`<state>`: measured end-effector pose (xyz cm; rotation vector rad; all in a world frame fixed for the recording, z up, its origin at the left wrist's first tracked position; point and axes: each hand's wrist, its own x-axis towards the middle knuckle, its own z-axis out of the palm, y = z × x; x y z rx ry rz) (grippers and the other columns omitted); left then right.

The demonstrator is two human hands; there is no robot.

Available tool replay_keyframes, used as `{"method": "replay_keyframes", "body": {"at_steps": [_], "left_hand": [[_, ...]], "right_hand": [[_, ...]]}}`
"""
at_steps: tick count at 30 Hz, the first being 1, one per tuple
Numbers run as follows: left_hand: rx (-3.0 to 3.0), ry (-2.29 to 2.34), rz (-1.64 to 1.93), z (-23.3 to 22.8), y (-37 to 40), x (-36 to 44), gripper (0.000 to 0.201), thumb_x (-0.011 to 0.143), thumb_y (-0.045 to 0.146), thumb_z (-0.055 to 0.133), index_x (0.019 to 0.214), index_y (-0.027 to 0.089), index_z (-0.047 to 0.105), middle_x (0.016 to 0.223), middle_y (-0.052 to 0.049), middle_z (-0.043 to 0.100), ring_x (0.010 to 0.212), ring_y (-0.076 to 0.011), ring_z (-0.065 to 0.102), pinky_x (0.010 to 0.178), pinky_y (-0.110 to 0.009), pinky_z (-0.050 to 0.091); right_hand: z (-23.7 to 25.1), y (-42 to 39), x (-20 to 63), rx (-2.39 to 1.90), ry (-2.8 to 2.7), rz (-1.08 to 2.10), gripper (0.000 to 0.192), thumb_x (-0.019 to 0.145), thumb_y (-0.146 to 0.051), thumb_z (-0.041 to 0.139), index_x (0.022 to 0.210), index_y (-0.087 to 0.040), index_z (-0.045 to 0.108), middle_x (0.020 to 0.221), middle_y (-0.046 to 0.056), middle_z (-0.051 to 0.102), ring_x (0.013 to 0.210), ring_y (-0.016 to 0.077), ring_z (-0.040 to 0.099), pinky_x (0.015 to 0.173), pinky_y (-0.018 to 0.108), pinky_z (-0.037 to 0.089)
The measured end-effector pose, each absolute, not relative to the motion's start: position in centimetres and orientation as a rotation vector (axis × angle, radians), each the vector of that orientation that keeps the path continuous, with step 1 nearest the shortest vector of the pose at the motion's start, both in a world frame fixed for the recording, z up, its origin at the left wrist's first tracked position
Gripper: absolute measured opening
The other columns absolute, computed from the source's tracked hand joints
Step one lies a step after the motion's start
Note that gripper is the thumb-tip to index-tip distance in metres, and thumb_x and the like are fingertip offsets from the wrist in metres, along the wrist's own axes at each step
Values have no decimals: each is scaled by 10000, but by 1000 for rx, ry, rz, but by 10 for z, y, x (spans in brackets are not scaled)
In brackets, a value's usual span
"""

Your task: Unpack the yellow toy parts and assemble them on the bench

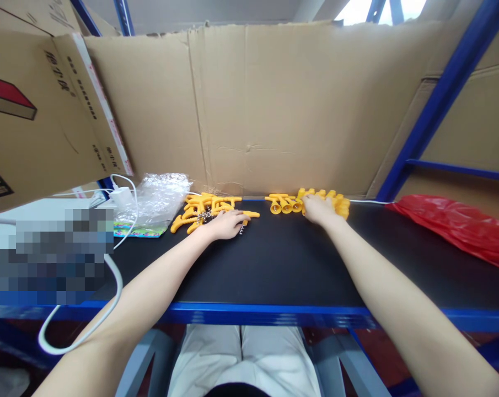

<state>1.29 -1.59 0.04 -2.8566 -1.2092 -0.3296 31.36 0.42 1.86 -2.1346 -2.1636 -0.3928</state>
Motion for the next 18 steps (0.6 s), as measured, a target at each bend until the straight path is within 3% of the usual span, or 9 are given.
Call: {"method": "replay_keyframes", "body": {"at_steps": [5,9,12,15,18], "left_hand": [[-2843,-1271,-279,6,-23,15,339,868,295,396,1167,257,551,1437,-95,365,1332,-277,314,1051,-510,277],[-2855,-1300,-249,11,-30,18,479,864,354,417,1340,296,400,1475,-120,298,1348,-304,277,1041,-579,232],[-2807,-1382,-205,11,-28,19,545,869,232,350,1401,343,304,1456,-110,338,1329,-312,310,1016,-618,216],[-2770,-1395,-184,8,-24,19,581,846,151,316,1389,356,337,1393,-99,425,1275,-311,380,1001,-597,240],[-2752,-1317,-227,6,-22,19,555,842,156,324,1358,346,405,1215,-95,546,1129,-285,493,962,-516,315]], "right_hand": [[23,2,311,-2231,-2136,-434,388,801,-129,399,1151,-114,564,1191,215,558,1138,341,465,933,526,284],[37,-6,305,-2260,-2142,-398,395,754,-106,489,1138,-113,580,1143,212,587,1119,345,490,927,510,305],[45,-13,299,-2288,-2163,-237,383,725,-104,559,1102,-143,611,1171,223,567,1153,394,467,924,565,299],[48,-18,296,-2284,-2162,-123,367,684,-104,626,1046,-161,642,1160,222,562,1174,452,433,920,654,242],[46,-18,296,-2206,-2132,-170,468,617,-116,694,1079,-160,631,1159,227,556,1206,510,363,898,723,186]]}}
